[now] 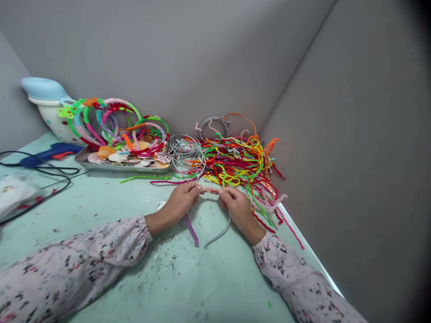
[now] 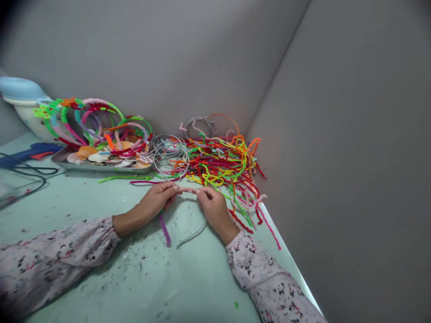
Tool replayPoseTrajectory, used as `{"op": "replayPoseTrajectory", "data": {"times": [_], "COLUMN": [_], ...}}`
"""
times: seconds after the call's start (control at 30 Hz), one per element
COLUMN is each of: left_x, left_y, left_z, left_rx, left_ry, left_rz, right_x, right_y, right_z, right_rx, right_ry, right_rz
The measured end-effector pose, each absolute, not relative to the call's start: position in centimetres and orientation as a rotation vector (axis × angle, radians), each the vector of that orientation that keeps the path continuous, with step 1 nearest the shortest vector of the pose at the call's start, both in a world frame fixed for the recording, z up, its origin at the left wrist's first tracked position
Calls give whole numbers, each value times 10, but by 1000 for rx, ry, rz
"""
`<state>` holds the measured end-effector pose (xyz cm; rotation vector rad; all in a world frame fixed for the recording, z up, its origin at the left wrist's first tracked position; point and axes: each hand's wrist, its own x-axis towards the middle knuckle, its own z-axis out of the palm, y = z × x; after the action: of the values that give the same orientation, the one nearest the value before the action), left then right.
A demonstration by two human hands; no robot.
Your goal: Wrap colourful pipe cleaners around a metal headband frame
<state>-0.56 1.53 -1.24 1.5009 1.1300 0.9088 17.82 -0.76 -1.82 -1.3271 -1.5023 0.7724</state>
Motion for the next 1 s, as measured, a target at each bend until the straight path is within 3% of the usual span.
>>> {"op": "replayPoseTrajectory", "data": {"times": [0.4, 1.0], "left_x": [-6, -8], "left_y": [16, 19], "left_z": [-9, -16], "left_rx": [1293, 1481], "left_ry": [1076, 1104], "left_rz": [941, 876], "right_x": [180, 178], "right_y": [-7, -7], "right_z": [-21, -19], "right_rx": [-1320, -1349], "right_ry": [-1458, -1415], "right_rz": [779, 832]}}
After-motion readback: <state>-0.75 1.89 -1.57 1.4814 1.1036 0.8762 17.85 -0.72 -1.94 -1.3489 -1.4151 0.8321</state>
